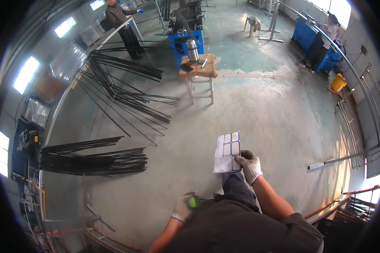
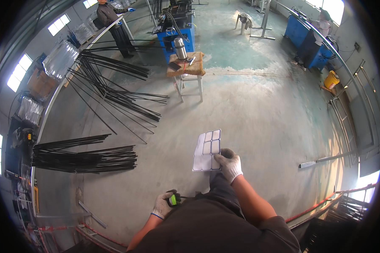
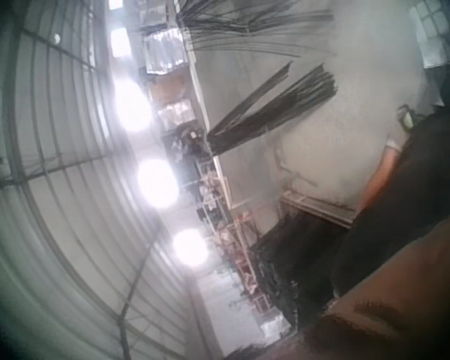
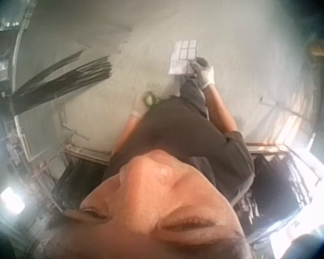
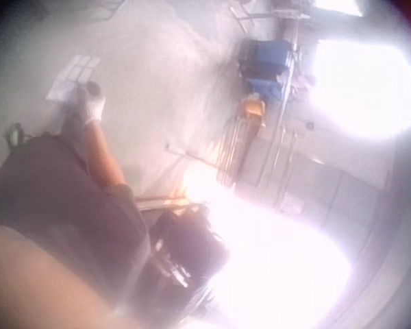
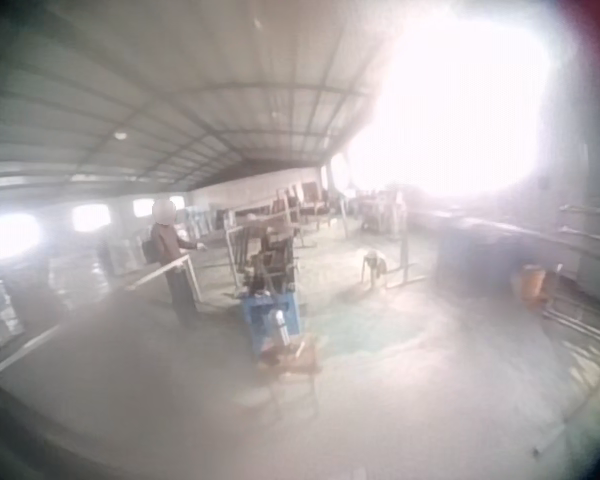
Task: The person measures metal rods using a tape measure, writes on a paper sheet, and places the paper on a stack of rods. The person then measures additional rods and places them on a table.
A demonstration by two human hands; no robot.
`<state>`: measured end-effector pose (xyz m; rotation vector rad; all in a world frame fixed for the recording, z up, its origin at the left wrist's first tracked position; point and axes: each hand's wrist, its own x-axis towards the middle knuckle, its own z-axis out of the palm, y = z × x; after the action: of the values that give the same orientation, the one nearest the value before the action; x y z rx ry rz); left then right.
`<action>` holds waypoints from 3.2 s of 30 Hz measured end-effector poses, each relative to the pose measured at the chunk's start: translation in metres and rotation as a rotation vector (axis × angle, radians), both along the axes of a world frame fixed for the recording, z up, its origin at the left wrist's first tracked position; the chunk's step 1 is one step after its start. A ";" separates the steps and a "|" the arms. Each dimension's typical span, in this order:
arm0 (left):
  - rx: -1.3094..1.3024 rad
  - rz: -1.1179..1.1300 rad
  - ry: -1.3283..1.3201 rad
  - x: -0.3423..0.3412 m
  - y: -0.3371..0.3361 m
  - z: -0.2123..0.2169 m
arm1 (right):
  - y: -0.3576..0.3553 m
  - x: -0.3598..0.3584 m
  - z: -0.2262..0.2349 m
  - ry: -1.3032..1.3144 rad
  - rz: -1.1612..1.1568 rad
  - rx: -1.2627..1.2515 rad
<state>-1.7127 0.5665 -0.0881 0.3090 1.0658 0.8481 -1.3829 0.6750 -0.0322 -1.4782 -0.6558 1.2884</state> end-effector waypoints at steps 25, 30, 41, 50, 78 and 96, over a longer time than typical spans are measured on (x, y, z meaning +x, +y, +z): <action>0.169 -0.524 0.452 0.107 0.343 -0.042 | 0.384 0.077 -0.011 -0.081 0.116 -0.104; 0.237 -0.608 0.494 0.152 0.427 -0.020 | 0.443 0.150 -0.029 0.013 -0.007 -0.114; -0.234 -0.199 0.075 0.355 0.687 0.017 | 0.621 0.348 0.015 -0.154 -0.005 -0.093; -0.135 -0.463 0.028 0.485 0.886 -0.094 | 0.779 0.502 -0.024 -0.079 -0.243 -0.028; 0.739 -1.251 1.093 0.789 1.590 -0.211 | 1.450 1.044 -0.127 -0.559 -0.475 -0.224; 0.200 -0.671 1.065 0.993 2.269 -0.107 | 1.840 1.191 -0.225 -0.617 -0.575 -0.786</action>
<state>-0.7198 2.8354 -0.1956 1.3011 1.6927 0.1196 -0.1914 2.5151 -0.2569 -2.5249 -0.0316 0.6264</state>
